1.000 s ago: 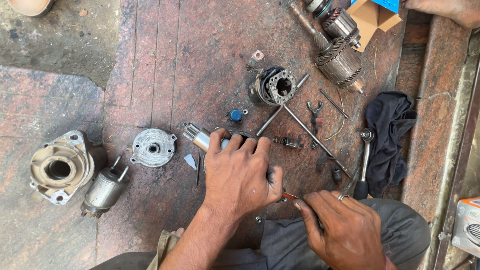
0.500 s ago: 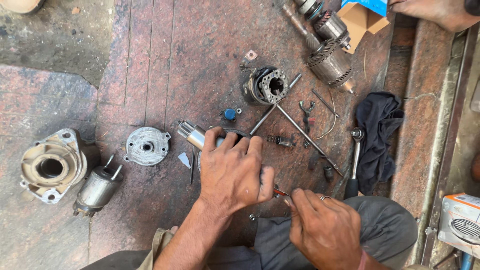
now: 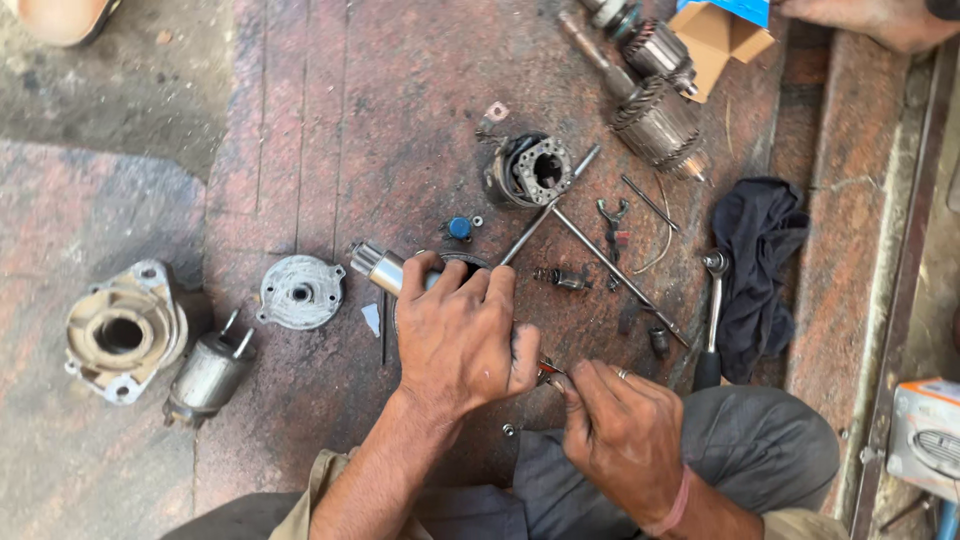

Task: The person sits cross-legged on the workshop floor repairing a starter motor. They hold the starter drive housing in one hand and use a screwdriver to work on the drive gear and solenoid terminal area, manipulating small screws and components among disassembled starter parts, end bells, and an armature laid out on the floor.

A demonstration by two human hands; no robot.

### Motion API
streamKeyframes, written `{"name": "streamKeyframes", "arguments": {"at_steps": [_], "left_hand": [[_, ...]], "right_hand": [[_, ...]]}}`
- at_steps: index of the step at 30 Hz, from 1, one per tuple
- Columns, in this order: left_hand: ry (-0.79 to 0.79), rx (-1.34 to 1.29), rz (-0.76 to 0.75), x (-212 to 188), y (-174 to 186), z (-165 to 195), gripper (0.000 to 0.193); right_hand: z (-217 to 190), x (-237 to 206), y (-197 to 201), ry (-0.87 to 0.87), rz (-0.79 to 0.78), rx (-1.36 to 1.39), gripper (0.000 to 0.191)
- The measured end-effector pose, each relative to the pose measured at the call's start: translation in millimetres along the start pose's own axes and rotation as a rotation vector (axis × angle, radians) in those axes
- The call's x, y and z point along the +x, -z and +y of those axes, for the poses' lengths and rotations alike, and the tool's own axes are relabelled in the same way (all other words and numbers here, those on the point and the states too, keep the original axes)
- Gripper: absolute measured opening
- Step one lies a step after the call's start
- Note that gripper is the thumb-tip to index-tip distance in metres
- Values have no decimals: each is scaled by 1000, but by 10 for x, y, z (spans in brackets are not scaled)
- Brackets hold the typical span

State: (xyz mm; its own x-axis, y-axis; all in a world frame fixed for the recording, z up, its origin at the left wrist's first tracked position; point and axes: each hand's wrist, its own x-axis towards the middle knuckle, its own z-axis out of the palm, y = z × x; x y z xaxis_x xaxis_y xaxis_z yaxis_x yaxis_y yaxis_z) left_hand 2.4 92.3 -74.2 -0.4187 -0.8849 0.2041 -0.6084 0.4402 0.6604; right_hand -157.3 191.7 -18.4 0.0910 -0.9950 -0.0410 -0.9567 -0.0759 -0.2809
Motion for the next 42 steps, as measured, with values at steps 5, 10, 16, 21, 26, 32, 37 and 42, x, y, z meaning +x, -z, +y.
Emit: {"name": "streamKeyframes", "arguments": {"at_steps": [5,10,16,21,26,32,37,42], "left_hand": [[-7,16,13,-30,2,-7,30],[-12,23,21,-53,-24,6,28],[-26,30,28,-44,-2,17,29],[-32,34,30,-41,-11,24,28],[-30,29,30,-59,-29,18,27],[-26,16,37,-64,-31,6,28],[-15,26,18,-70,-30,3,28],[-15,32,29,-78,-36,12,28]], "right_hand": [[-14,43,109,70,25,114,24],[-3,18,163,15,-119,-36,20],[84,-52,227,29,-196,-58,21],[120,-49,269,-16,-133,42,15],[88,-29,264,-35,-143,46,15],[33,-13,235,-5,-138,-37,16],[-17,-1,282,-37,-230,-68,15],[-37,26,310,-8,-259,-75,15]]}}
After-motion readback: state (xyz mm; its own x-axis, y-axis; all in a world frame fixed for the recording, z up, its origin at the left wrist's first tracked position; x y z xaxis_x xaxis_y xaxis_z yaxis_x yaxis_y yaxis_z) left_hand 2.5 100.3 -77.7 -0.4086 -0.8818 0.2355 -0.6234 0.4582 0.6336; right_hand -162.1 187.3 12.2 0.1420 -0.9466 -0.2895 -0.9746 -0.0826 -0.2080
